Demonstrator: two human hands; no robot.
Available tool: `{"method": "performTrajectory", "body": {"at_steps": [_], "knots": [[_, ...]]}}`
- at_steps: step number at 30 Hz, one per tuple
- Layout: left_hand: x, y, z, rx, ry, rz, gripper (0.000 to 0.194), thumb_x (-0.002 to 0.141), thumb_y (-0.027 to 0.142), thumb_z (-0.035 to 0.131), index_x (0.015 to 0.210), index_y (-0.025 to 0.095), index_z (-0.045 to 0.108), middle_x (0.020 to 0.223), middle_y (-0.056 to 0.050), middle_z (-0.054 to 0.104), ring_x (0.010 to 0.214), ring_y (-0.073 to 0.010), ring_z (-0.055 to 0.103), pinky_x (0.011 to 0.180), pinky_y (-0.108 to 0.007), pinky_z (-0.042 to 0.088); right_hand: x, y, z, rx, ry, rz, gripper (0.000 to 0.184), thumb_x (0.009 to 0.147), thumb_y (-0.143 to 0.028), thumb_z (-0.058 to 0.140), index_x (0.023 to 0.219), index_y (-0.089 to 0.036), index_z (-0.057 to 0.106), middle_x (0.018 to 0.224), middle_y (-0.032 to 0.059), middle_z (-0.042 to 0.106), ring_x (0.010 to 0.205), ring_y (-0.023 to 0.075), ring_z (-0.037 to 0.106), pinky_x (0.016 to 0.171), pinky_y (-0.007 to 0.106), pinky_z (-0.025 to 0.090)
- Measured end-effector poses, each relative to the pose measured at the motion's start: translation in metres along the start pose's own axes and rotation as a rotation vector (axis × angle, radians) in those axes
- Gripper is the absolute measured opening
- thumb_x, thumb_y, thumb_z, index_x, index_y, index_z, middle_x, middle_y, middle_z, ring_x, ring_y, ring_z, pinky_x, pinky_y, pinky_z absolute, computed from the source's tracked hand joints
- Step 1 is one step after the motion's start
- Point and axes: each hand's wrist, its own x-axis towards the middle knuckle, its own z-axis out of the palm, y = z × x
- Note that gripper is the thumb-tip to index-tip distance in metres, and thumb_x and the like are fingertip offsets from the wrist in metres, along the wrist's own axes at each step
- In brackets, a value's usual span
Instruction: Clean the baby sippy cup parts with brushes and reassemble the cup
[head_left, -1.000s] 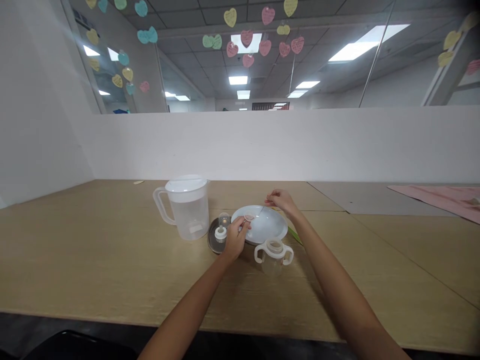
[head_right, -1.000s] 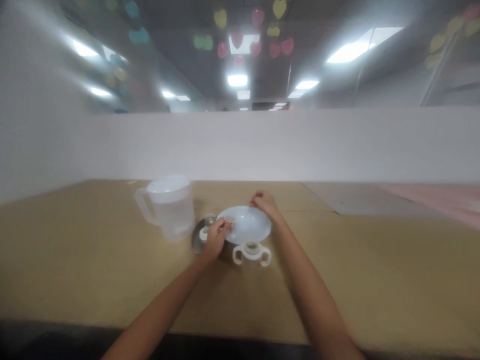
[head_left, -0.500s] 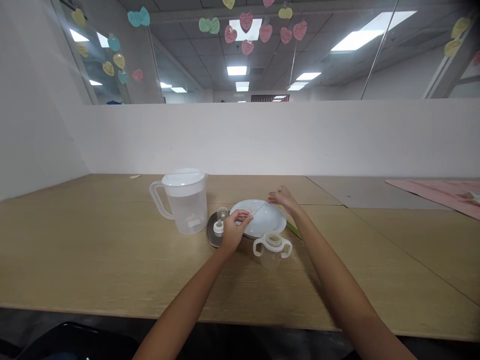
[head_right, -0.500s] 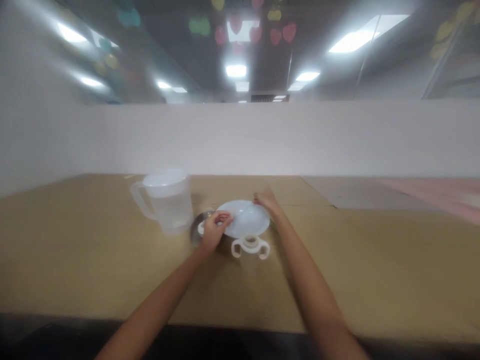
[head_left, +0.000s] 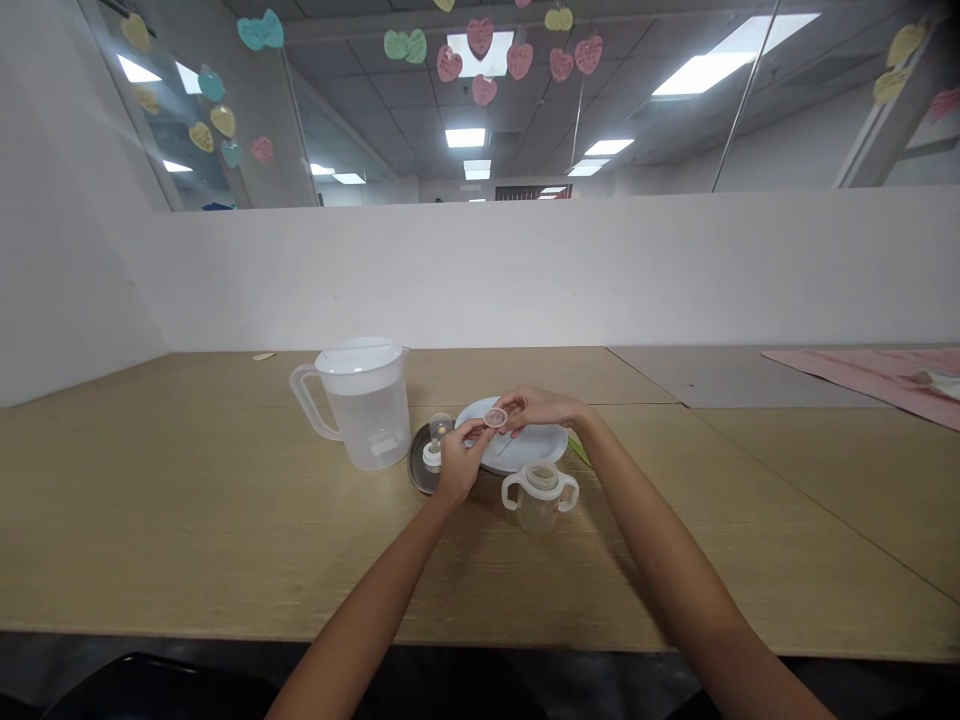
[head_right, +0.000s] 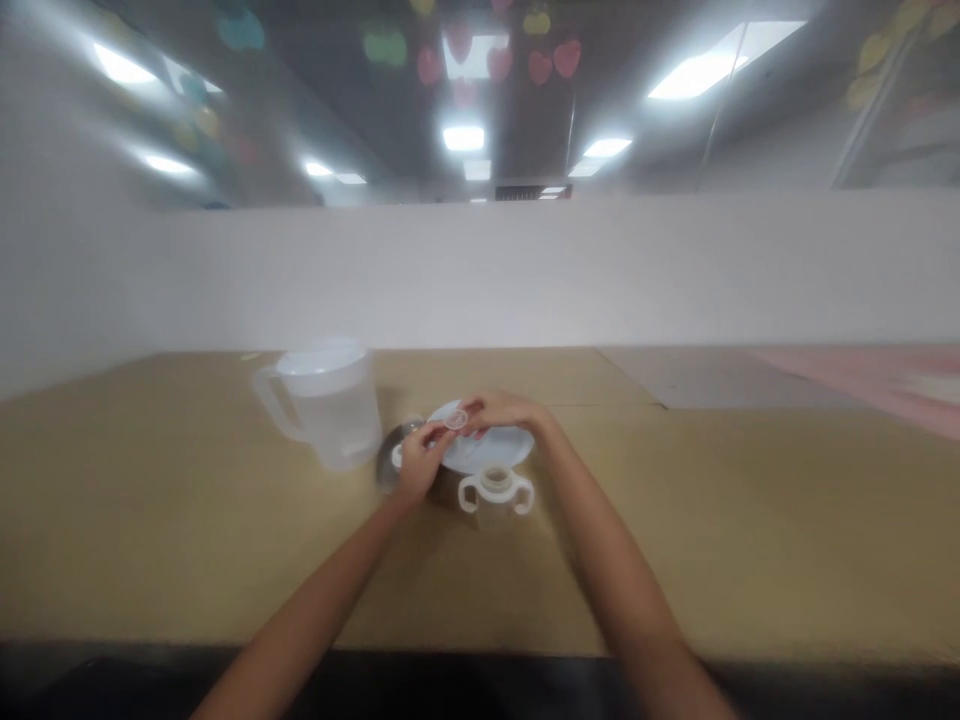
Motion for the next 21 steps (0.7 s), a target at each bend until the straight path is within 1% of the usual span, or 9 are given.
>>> {"method": "performTrajectory", "body": {"at_steps": [3, 6, 8, 10, 14, 17, 19, 21], "knots": [[0.001, 0.002, -0.001, 0.055, 0.047, -0.019, 0.021, 0.073, 0.033, 0.062, 0.082, 0.016, 0.07, 0.081, -0.005, 0.071, 0.074, -0.0168, 0.062, 0.072, -0.028, 0.049, 0.001, -0.007, 0.005, -0.02, 0.066, -0.034, 0.031, 0.066, -0.03, 0.069, 0.093, -0.016, 0.068, 0.09, 0.004, 0.069, 0.084, 0.0159, 0.062, 0.071, 0.024, 0.051], [0.002, 0.003, -0.002, 0.061, 0.065, -0.028, 0.021, 0.072, 0.034, 0.063, 0.08, 0.015, 0.07, 0.081, -0.005, 0.071, 0.073, -0.0166, 0.062, 0.071, -0.028, 0.048, 0.004, -0.005, 0.006, 0.016, 0.127, -0.032, 0.028, 0.064, -0.028, 0.07, 0.089, -0.015, 0.068, 0.086, 0.0032, 0.069, 0.083, 0.0155, 0.062, 0.071, 0.024, 0.051], [0.002, 0.004, -0.001, 0.052, 0.052, -0.015, 0.022, 0.072, 0.035, 0.063, 0.08, 0.015, 0.07, 0.081, -0.005, 0.071, 0.073, -0.0165, 0.062, 0.07, -0.028, 0.048, 0.005, -0.001, 0.005, 0.044, 0.118, -0.033, 0.024, 0.063, -0.026, 0.069, 0.085, -0.015, 0.068, 0.085, 0.0028, 0.069, 0.081, 0.0143, 0.062, 0.072, 0.024, 0.05], [0.002, 0.003, -0.001, 0.056, 0.029, 0.007, 0.023, 0.072, 0.036, 0.063, 0.08, 0.016, 0.07, 0.081, -0.005, 0.071, 0.074, -0.0169, 0.062, 0.071, -0.028, 0.048, 0.006, 0.002, 0.003, 0.068, 0.083, -0.037, 0.023, 0.063, -0.024, 0.069, 0.083, -0.015, 0.067, 0.085, 0.0024, 0.069, 0.08, 0.013, 0.062, 0.073, 0.023, 0.049], [0.003, -0.002, -0.004, 0.104, 0.021, 0.028, 0.022, 0.074, 0.037, 0.061, 0.078, 0.017, 0.07, 0.081, -0.005, 0.071, 0.076, -0.0173, 0.062, 0.074, -0.029, 0.047, 0.004, 0.01, -0.003, 0.094, 0.054, 0.005, 0.024, 0.06, -0.023, 0.07, 0.082, -0.016, 0.064, 0.083, 0.0018, 0.069, 0.081, 0.0132, 0.062, 0.075, 0.023, 0.048], [0.005, -0.007, -0.007, 0.138, 0.056, 0.009, 0.024, 0.077, 0.038, 0.058, 0.08, 0.018, 0.07, 0.081, -0.005, 0.071, 0.075, -0.0172, 0.062, 0.073, -0.029, 0.047, 0.002, 0.019, -0.011, 0.015, 0.054, 0.066, 0.024, 0.059, -0.023, 0.069, 0.081, -0.015, 0.065, 0.075, 0.0011, 0.068, 0.075, 0.0137, 0.062, 0.071, 0.023, 0.048], [0.006, -0.01, -0.011, 0.166, 0.076, 0.002, 0.026, 0.079, 0.04, 0.056, 0.082, 0.018, 0.07, 0.082, -0.004, 0.071, 0.076, -0.0174, 0.062, 0.074, -0.029, 0.046, 0.002, 0.026, -0.016, -0.092, 0.048, 0.104, 0.019, 0.058, -0.022, 0.067, 0.076, -0.014, 0.066, 0.067, 0.0001, 0.067, 0.067, 0.0133, 0.061, 0.066, 0.023, 0.047], [0.008, -0.013, -0.016, 0.211, 0.092, 0.008, 0.028, 0.081, 0.04, 0.053, 0.082, 0.018, 0.07, 0.083, -0.005, 0.071, 0.078, -0.0179, 0.062, 0.076, -0.03, 0.046, 0.004, 0.033, -0.019, -0.245, 0.051, 0.163, 0.014, 0.058, -0.019, 0.065, 0.07, -0.015, 0.068, 0.061, -0.0004, 0.066, 0.061, 0.0133, 0.059, 0.061, 0.022, 0.046]]}}
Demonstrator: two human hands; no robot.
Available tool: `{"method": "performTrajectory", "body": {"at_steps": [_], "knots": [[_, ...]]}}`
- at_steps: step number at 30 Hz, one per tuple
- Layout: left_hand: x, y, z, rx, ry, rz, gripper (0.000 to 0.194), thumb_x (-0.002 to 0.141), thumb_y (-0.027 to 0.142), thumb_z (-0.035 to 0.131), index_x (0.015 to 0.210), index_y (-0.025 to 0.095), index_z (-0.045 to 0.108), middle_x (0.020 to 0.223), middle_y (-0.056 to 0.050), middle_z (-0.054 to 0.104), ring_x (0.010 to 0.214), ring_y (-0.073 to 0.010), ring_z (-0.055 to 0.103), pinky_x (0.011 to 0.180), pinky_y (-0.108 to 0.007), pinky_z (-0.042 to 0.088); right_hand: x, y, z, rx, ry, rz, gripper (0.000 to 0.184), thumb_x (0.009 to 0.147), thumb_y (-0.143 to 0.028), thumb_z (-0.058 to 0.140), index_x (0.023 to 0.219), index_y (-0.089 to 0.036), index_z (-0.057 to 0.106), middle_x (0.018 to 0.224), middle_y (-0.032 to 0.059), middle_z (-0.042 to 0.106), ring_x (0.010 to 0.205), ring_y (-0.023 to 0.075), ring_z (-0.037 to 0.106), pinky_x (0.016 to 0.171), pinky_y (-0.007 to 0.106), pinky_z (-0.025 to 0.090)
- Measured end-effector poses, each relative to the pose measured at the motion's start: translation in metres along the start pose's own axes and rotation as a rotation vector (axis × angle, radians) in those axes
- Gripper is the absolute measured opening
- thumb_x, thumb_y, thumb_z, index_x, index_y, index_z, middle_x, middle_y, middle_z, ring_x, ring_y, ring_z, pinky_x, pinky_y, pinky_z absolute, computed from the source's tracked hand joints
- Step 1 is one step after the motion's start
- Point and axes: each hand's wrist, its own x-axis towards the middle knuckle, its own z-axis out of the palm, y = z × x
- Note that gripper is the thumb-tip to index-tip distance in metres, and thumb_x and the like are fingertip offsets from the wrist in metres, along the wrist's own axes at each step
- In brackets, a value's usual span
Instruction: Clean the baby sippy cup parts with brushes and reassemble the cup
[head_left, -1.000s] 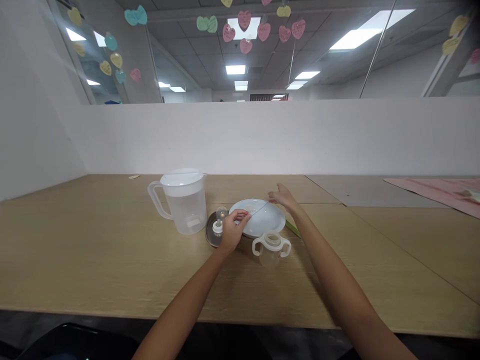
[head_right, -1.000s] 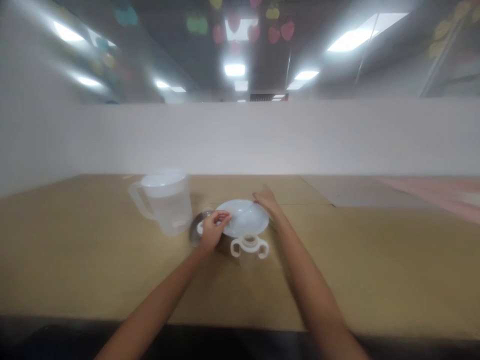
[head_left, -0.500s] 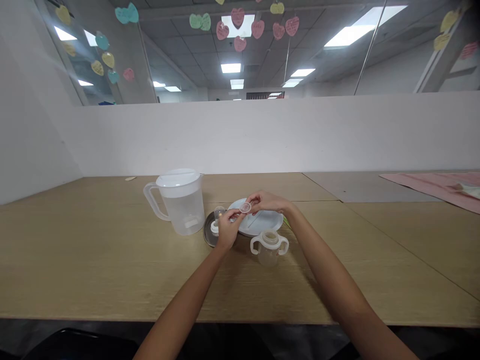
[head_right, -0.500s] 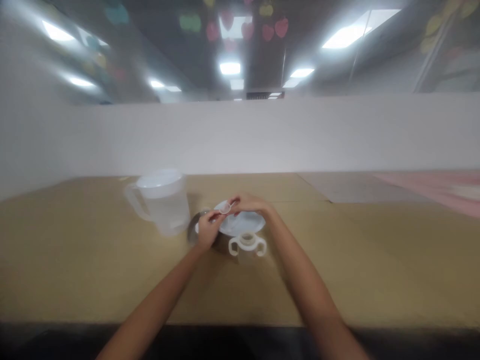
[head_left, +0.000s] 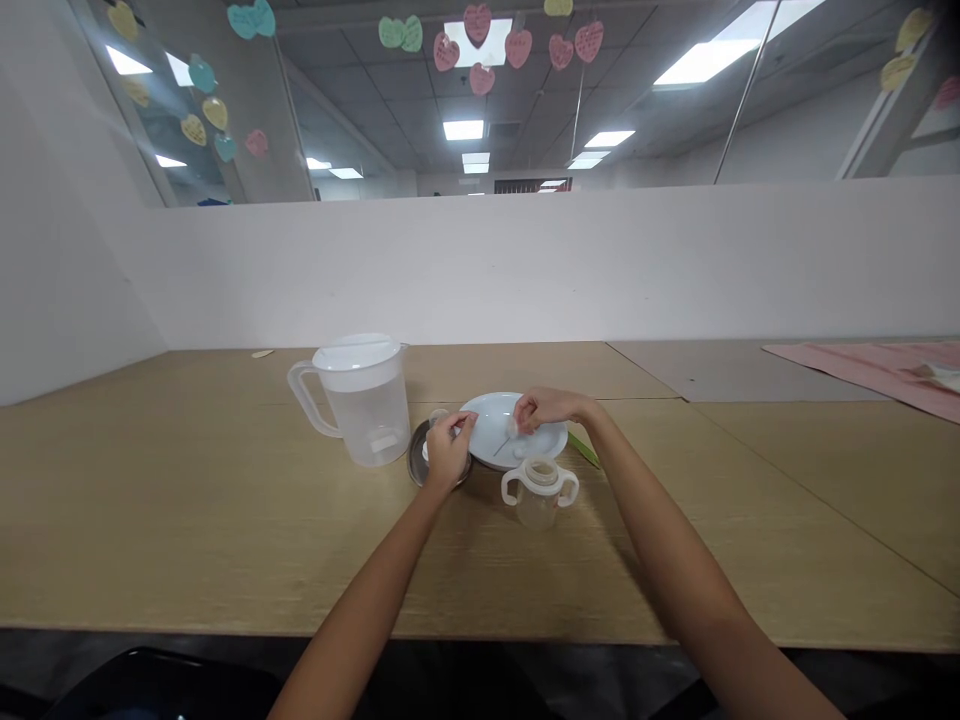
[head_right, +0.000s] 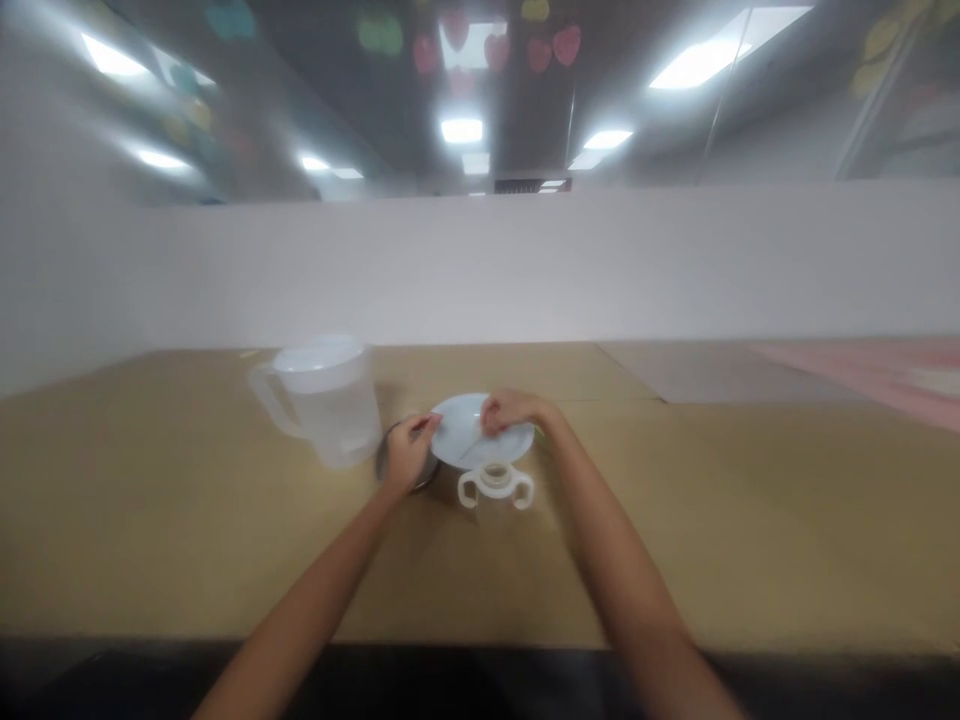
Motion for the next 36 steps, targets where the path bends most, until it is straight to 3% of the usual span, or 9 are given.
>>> {"method": "performTrajectory", "body": {"at_steps": [4, 6, 13, 16, 24, 29, 32, 36], "knots": [[0.004, -0.008, -0.008, 0.152, 0.025, 0.054, 0.029, 0.084, 0.038, 0.048, 0.082, 0.019, 0.07, 0.086, -0.006, 0.07, 0.084, -0.0198, 0.061, 0.08, -0.031, 0.044, 0.009, 0.006, 0.003, -0.409, 0.136, 0.191, 0.01, 0.054, -0.012, 0.067, 0.063, -0.017, 0.07, 0.054, 0.0008, 0.064, 0.058, 0.0155, 0.06, 0.057, 0.023, 0.043], [0.006, -0.014, -0.012, 0.219, 0.035, 0.064, 0.03, 0.085, 0.038, 0.046, 0.083, 0.019, 0.07, 0.088, -0.007, 0.07, 0.086, -0.0205, 0.06, 0.081, -0.032, 0.043, 0.015, 0.006, 0.008, -0.51, 0.213, 0.229, 0.011, 0.053, -0.01, 0.069, 0.061, -0.017, 0.07, 0.059, 0.0036, 0.066, 0.063, 0.0179, 0.062, 0.059, 0.024, 0.043], [0.01, -0.029, -0.019, 0.278, 0.019, 0.008, 0.035, 0.088, 0.039, 0.041, 0.085, 0.019, 0.07, 0.087, -0.006, 0.071, 0.083, -0.0213, 0.061, 0.077, -0.032, 0.043, 0.031, 0.013, 0.024, -0.57, 0.333, 0.216, 0.013, 0.055, -0.005, 0.068, 0.064, -0.015, 0.072, 0.079, 0.0137, 0.071, 0.078, 0.0247, 0.065, 0.066, 0.027, 0.045], [0.011, -0.03, -0.019, 0.278, 0.026, 0.005, 0.034, 0.087, 0.038, 0.041, 0.085, 0.019, 0.07, 0.085, -0.006, 0.071, 0.081, -0.0205, 0.061, 0.077, -0.032, 0.043, 0.034, 0.016, 0.029, -0.56, 0.331, 0.196, 0.017, 0.056, -0.006, 0.067, 0.069, -0.015, 0.073, 0.082, 0.0135, 0.071, 0.081, 0.0241, 0.065, 0.067, 0.025, 0.045], [0.011, -0.029, -0.019, 0.284, 0.033, -0.002, 0.032, 0.087, 0.037, 0.043, 0.085, 0.02, 0.07, 0.084, -0.006, 0.07, 0.079, -0.0206, 0.061, 0.074, -0.031, 0.043, 0.04, 0.013, 0.041, -0.424, 0.139, 0.046, 0.02, 0.058, -0.015, 0.067, 0.076, -0.019, 0.075, 0.076, 0.0014, 0.072, 0.071, 0.0159, 0.063, 0.064, 0.02, 0.044], [0.012, -0.03, -0.02, 0.302, 0.027, -0.003, 0.032, 0.087, 0.037, 0.043, 0.086, 0.02, 0.07, 0.083, -0.006, 0.07, 0.078, -0.0208, 0.061, 0.074, -0.031, 0.043, 0.038, 0.017, 0.036, -0.126, -0.079, -0.085, 0.022, 0.061, -0.024, 0.065, 0.08, -0.016, 0.074, 0.07, -0.0003, 0.07, 0.065, 0.013, 0.059, 0.063, 0.02, 0.044], [0.013, -0.031, -0.02, 0.309, 0.046, -0.018, 0.031, 0.086, 0.037, 0.044, 0.085, 0.02, 0.07, 0.082, -0.006, 0.07, 0.077, -0.02, 0.06, 0.072, -0.03, 0.042, 0.025, 0.009, 0.024, 0.09, -0.03, -0.17, 0.023, 0.066, -0.03, 0.065, 0.082, -0.015, 0.072, 0.072, 0.0012, 0.069, 0.065, 0.0119, 0.058, 0.063, 0.021, 0.045], [0.013, -0.032, -0.022, 0.319, 0.046, -0.06, 0.033, 0.087, 0.038, 0.043, 0.087, 0.019, 0.07, 0.085, -0.007, 0.07, 0.078, -0.0191, 0.06, 0.071, -0.028, 0.041, -0.002, -0.017, 0.005, 0.325, 0.182, -0.243, 0.025, 0.07, -0.033, 0.065, 0.083, -0.013, 0.069, 0.08, 0.0047, 0.068, 0.074, 0.013, 0.06, 0.07, 0.025, 0.047]]}}
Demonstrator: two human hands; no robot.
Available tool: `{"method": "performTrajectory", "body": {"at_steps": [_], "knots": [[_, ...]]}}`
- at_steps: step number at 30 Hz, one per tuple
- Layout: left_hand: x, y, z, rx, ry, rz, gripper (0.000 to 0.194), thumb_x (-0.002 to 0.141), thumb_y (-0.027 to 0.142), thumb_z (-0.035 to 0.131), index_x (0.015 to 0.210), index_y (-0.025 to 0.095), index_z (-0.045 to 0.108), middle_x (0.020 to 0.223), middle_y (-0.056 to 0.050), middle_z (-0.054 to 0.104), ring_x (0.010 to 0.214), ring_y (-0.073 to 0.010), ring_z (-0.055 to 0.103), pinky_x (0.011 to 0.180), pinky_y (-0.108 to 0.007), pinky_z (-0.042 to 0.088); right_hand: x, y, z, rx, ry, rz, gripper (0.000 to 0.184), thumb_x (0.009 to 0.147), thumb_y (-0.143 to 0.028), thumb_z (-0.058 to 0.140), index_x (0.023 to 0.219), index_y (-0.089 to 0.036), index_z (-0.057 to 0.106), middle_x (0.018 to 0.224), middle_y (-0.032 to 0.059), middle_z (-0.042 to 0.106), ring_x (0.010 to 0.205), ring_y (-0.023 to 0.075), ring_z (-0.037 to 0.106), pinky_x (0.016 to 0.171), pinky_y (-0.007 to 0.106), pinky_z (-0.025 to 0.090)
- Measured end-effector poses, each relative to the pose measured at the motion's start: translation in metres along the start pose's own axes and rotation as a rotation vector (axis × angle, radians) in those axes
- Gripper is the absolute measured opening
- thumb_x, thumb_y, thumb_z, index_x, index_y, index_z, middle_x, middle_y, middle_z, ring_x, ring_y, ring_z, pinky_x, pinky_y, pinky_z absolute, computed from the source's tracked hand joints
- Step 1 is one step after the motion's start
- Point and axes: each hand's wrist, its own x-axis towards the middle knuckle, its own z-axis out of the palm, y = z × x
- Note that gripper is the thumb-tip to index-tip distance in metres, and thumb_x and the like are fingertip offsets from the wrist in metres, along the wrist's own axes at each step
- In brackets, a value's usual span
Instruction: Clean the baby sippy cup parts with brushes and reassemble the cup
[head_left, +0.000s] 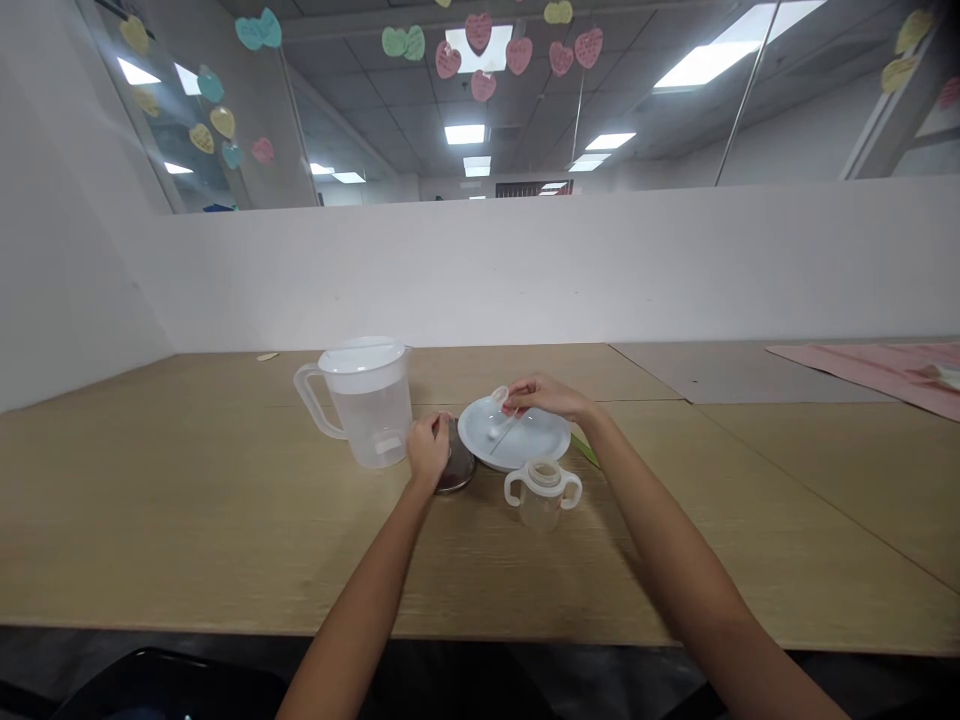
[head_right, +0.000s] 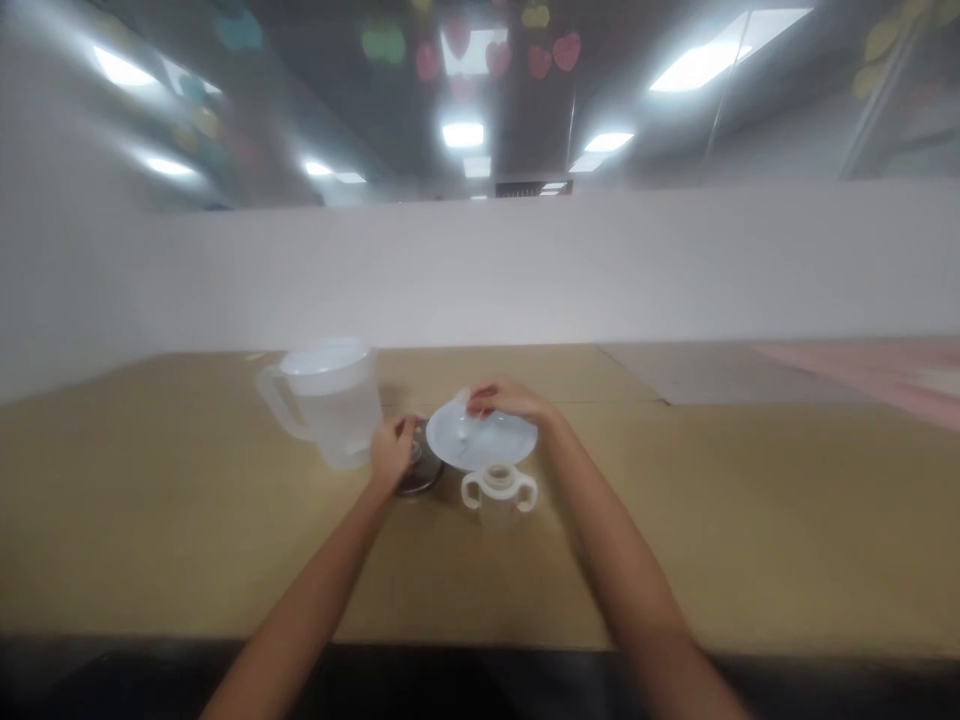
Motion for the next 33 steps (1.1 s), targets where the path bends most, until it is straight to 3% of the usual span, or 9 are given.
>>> {"method": "performTrajectory", "body": {"at_steps": [3, 6, 11, 17, 27, 33], "knots": [[0.0, 0.0, -0.001, 0.043, -0.037, -0.03, 0.034, 0.088, 0.037, 0.041, 0.089, 0.019, 0.07, 0.087, -0.007, 0.07, 0.078, -0.0186, 0.06, 0.07, -0.028, 0.04, -0.013, -0.028, -0.004, 0.129, 0.191, -0.088, 0.027, 0.071, -0.035, 0.066, 0.085, -0.013, 0.067, 0.079, 0.0056, 0.067, 0.074, 0.0134, 0.06, 0.069, 0.026, 0.048], [0.0, 0.002, -0.002, 0.111, -0.078, -0.047, 0.034, 0.089, 0.035, 0.04, 0.092, 0.019, 0.07, 0.089, -0.007, 0.07, 0.078, -0.0182, 0.06, 0.071, -0.027, 0.04, -0.026, -0.051, -0.006, 0.19, 0.253, -0.156, 0.027, 0.069, -0.034, 0.069, 0.087, -0.013, 0.067, 0.076, 0.0051, 0.066, 0.071, 0.0135, 0.06, 0.062, 0.025, 0.047], [0.0, 0.006, -0.002, 0.233, -0.144, -0.084, 0.033, 0.088, 0.032, 0.041, 0.094, 0.016, 0.069, 0.093, -0.01, 0.07, 0.083, -0.0206, 0.06, 0.072, -0.028, 0.04, -0.048, -0.074, -0.009, 0.097, 0.089, -0.16, 0.022, 0.069, -0.033, 0.07, 0.077, -0.012, 0.067, 0.069, 0.0047, 0.066, 0.061, 0.0115, 0.058, 0.056, 0.024, 0.045], [0.0, 0.005, -0.001, 0.268, -0.212, -0.076, 0.027, 0.084, 0.026, 0.045, 0.091, 0.018, 0.07, 0.094, -0.01, 0.07, 0.086, -0.0226, 0.062, 0.073, -0.03, 0.042, -0.054, -0.081, -0.007, 0.024, -0.157, -0.055, 0.027, 0.069, -0.035, 0.07, 0.081, -0.011, 0.067, 0.075, 0.0067, 0.069, 0.066, 0.0139, 0.062, 0.062, 0.028, 0.05], [-0.001, 0.004, -0.003, 0.303, -0.281, -0.054, 0.031, 0.073, 0.011, 0.048, 0.094, 0.019, 0.068, 0.096, -0.008, 0.07, 0.09, -0.0227, 0.062, 0.078, -0.03, 0.044, -0.051, -0.079, -0.008, 0.003, -0.19, -0.02, 0.03, 0.069, -0.036, 0.071, 0.085, -0.011, 0.068, 0.079, 0.0077, 0.07, 0.07, 0.0154, 0.064, 0.064, 0.028, 0.051], [-0.001, 0.002, -0.003, 0.352, -0.32, -0.017, 0.03, 0.068, 0.003, 0.046, 0.084, 0.018, 0.067, 0.092, -0.008, 0.069, 0.09, -0.0215, 0.06, 0.078, -0.029, 0.043, -0.051, -0.071, -0.01, -0.043, -0.278, 0.058, 0.032, 0.06, -0.032, 0.077, 0.082, -0.011, 0.069, 0.078, 0.0065, 0.071, 0.072, 0.0161, 0.066, 0.07, 0.028, 0.052]]}}
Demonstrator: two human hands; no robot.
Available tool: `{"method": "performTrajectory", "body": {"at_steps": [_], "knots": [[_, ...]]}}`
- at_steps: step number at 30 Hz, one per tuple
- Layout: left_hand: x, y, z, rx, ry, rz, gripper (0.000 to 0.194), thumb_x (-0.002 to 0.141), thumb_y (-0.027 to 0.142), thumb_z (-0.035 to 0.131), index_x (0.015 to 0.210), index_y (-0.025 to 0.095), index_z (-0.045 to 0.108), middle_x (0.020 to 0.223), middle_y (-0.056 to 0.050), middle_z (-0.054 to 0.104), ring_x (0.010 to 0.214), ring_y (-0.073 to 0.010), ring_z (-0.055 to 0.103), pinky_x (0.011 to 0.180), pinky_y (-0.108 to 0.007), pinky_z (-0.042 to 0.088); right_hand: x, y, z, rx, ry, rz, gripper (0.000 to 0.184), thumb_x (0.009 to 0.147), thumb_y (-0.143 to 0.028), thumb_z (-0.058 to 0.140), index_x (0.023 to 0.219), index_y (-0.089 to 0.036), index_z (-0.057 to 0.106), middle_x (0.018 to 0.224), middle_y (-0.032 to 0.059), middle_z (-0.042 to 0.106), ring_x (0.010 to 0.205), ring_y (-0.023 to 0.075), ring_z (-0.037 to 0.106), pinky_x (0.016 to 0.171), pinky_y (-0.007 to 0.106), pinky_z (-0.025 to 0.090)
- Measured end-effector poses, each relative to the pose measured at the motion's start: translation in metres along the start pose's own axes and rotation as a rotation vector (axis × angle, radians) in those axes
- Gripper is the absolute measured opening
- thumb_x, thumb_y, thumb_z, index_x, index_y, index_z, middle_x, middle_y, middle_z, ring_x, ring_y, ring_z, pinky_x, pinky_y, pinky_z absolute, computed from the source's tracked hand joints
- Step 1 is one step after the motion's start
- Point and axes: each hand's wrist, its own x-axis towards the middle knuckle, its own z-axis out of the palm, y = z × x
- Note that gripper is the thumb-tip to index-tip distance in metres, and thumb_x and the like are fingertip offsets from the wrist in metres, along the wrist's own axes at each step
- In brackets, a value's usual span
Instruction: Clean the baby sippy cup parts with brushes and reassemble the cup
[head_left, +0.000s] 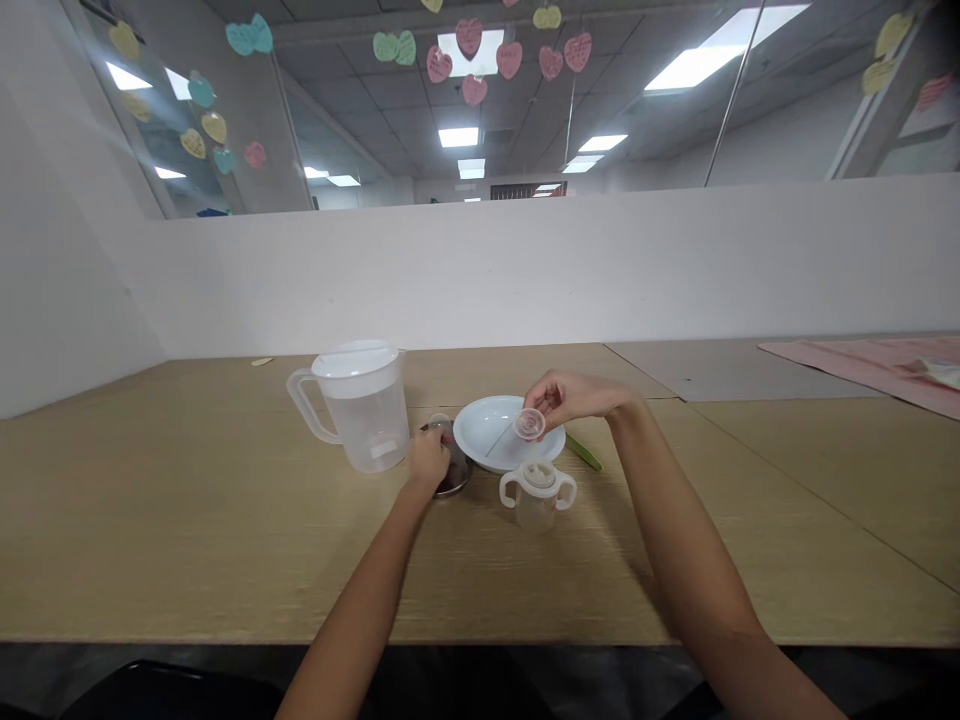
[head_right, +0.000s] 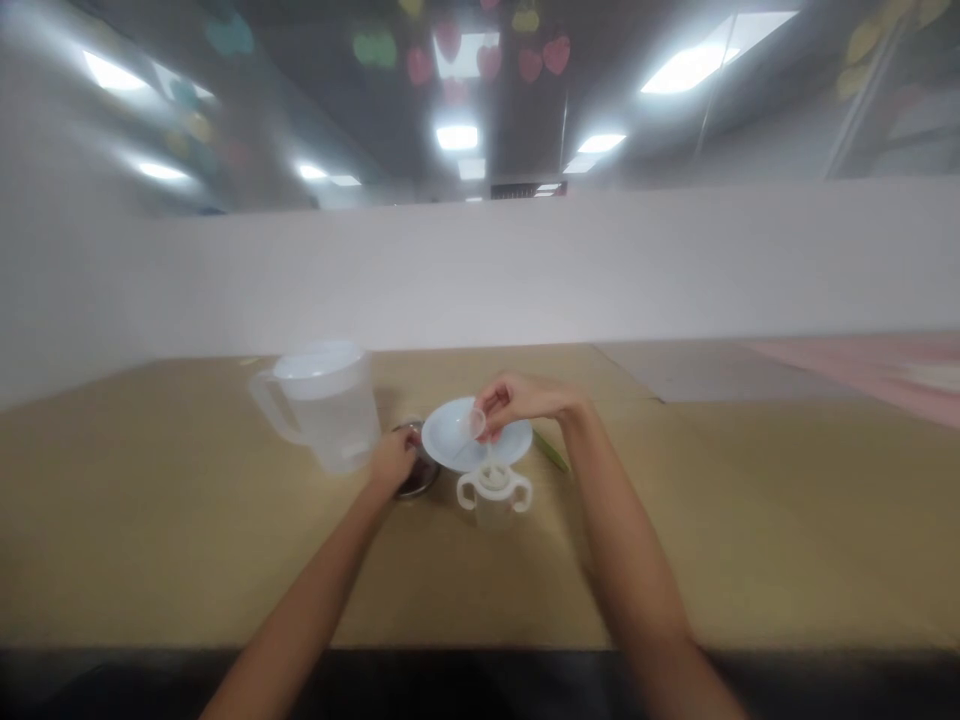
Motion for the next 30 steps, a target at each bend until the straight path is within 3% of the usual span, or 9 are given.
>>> {"method": "performTrajectory", "body": {"at_steps": [6, 11, 16, 19, 22, 24, 30], "knots": [[0.0, 0.0, -0.001, 0.029, 0.026, -0.032, 0.028, 0.07, 0.002, 0.045, 0.081, 0.018, 0.065, 0.089, -0.008, 0.068, 0.088, -0.0208, 0.06, 0.075, -0.029, 0.042, 0.005, 0.021, -0.007, -0.039, -0.073, 0.059, 0.033, 0.056, -0.028, 0.079, 0.082, -0.012, 0.068, 0.082, 0.0059, 0.071, 0.077, 0.0172, 0.066, 0.07, 0.026, 0.051], [0.0, 0.002, -0.003, 0.058, 0.098, -0.113, 0.024, 0.082, 0.015, 0.04, 0.086, 0.018, 0.063, 0.086, -0.01, 0.066, 0.086, -0.0231, 0.059, 0.072, -0.031, 0.04, 0.014, 0.035, -0.011, -0.159, -0.119, 0.1, 0.029, 0.058, -0.027, 0.075, 0.081, -0.013, 0.068, 0.084, 0.005, 0.071, 0.081, 0.0177, 0.065, 0.07, 0.024, 0.05], [-0.003, 0.004, -0.008, -0.007, 0.306, -0.099, 0.021, 0.085, 0.02, 0.037, 0.084, 0.018, 0.058, 0.085, -0.009, 0.063, 0.087, -0.023, 0.056, 0.073, -0.032, 0.039, 0.017, 0.039, -0.013, -0.206, -0.134, 0.126, 0.025, 0.059, -0.025, 0.071, 0.081, -0.014, 0.07, 0.084, 0.0055, 0.071, 0.08, 0.017, 0.064, 0.071, 0.025, 0.05], [-0.006, 0.006, -0.012, -0.129, 0.429, -0.052, 0.017, 0.082, 0.016, 0.037, 0.079, 0.019, 0.054, 0.085, -0.008, 0.061, 0.09, -0.0224, 0.054, 0.079, -0.032, 0.039, 0.018, 0.039, -0.011, -0.151, -0.061, 0.144, 0.021, 0.06, -0.025, 0.07, 0.078, -0.014, 0.071, 0.081, 0.0057, 0.07, 0.077, 0.0168, 0.064, 0.069, 0.026, 0.052], [-0.004, 0.009, -0.014, -0.375, 0.483, -0.045, 0.012, 0.078, 0.016, 0.04, 0.076, 0.02, 0.05, 0.084, -0.005, 0.059, 0.089, -0.0196, 0.054, 0.081, -0.03, 0.04, 0.024, 0.04, -0.009, -0.105, 0.064, 0.146, 0.02, 0.061, -0.027, 0.071, 0.078, -0.014, 0.07, 0.078, 0.0053, 0.07, 0.074, 0.0162, 0.064, 0.065, 0.026, 0.054], [0.0, 0.012, -0.012, -0.652, 0.454, -0.078, 0.007, 0.075, 0.018, 0.043, 0.077, 0.021, 0.049, 0.081, -0.002, 0.059, 0.084, -0.0172, 0.056, 0.077, -0.027, 0.043, 0.031, 0.043, -0.007, -0.095, 0.131, 0.138, 0.022, 0.064, -0.026, 0.071, 0.081, -0.014, 0.069, 0.078, 0.0053, 0.069, 0.073, 0.0154, 0.064, 0.063, 0.025, 0.054], [0.009, 0.017, -0.005, -1.493, 0.147, -0.093, 0.015, 0.066, 0.016, 0.054, 0.081, 0.019, 0.05, 0.083, -0.001, 0.062, 0.082, -0.0146, 0.06, 0.079, -0.029, 0.046, 0.058, 0.047, 0.012, -0.05, 0.255, 0.059, 0.037, 0.069, -0.027, 0.07, 0.103, -0.016, 0.062, 0.087, 0.0066, 0.067, 0.072, 0.0134, 0.062, 0.057, 0.023, 0.054]]}}
